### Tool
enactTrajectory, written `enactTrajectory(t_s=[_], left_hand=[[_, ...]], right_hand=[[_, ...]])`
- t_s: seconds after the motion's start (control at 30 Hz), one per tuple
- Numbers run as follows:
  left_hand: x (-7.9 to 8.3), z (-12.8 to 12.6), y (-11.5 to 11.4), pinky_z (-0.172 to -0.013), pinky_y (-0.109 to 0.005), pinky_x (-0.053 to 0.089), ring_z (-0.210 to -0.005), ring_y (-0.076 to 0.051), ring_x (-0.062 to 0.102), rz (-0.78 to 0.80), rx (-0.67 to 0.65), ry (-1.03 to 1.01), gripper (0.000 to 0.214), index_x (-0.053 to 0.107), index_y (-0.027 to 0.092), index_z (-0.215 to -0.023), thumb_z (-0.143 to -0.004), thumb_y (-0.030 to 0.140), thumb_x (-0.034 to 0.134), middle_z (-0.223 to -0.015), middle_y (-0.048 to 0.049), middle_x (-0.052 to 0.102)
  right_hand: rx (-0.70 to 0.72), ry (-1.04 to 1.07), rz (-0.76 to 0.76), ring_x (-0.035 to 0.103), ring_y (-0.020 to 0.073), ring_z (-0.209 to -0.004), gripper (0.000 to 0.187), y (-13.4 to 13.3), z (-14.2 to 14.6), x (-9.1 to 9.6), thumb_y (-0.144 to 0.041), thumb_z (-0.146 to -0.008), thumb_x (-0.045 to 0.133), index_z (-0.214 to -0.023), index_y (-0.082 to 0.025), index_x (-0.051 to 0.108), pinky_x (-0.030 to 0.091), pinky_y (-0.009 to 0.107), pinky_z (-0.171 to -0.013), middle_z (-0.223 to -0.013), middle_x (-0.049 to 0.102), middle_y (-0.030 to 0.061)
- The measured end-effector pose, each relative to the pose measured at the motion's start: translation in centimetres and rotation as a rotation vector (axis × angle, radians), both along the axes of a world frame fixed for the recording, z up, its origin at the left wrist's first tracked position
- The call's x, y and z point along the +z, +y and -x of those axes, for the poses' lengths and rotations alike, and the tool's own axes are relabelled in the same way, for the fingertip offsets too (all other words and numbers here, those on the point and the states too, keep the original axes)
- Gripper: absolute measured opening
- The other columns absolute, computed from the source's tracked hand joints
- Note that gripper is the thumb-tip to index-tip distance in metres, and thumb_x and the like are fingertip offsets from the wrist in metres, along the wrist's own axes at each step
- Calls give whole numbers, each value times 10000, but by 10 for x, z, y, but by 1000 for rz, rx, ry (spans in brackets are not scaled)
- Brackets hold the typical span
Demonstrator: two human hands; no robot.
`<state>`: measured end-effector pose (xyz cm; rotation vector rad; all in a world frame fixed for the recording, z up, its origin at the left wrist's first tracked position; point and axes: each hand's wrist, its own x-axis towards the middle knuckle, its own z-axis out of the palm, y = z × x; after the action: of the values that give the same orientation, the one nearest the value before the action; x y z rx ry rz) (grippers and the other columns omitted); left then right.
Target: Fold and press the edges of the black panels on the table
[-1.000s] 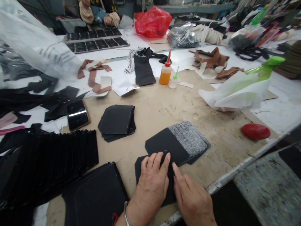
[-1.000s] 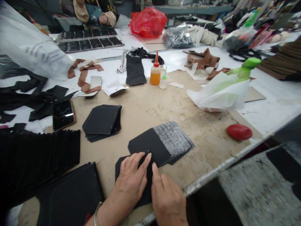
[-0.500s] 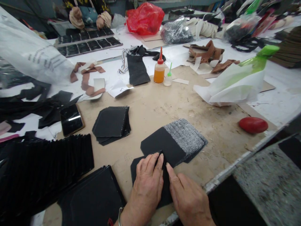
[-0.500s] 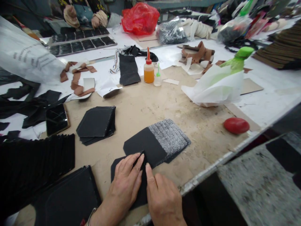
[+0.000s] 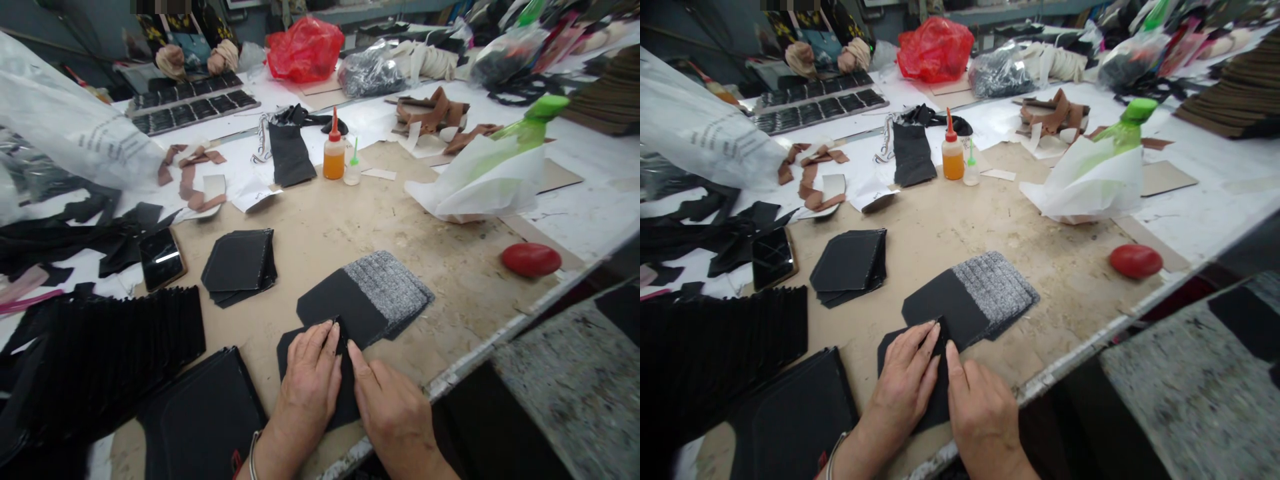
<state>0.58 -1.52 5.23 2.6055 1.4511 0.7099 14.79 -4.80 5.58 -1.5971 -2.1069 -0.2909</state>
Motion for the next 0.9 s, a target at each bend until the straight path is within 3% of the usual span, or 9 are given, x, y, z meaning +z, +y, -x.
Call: enactTrajectory(t_s=[0.9], left_hand=[[3, -7, 1, -908, -446, 424, -1121, -261, 438, 96, 46, 101, 459, 433, 128, -1271, -814, 86, 426, -1202, -143, 499]], right_hand=[[-46, 36, -6, 475, 135, -498, 286, -2, 3, -6, -127, -911, 389, -1069, -103, 627, 299, 291, -534, -577, 518, -2]])
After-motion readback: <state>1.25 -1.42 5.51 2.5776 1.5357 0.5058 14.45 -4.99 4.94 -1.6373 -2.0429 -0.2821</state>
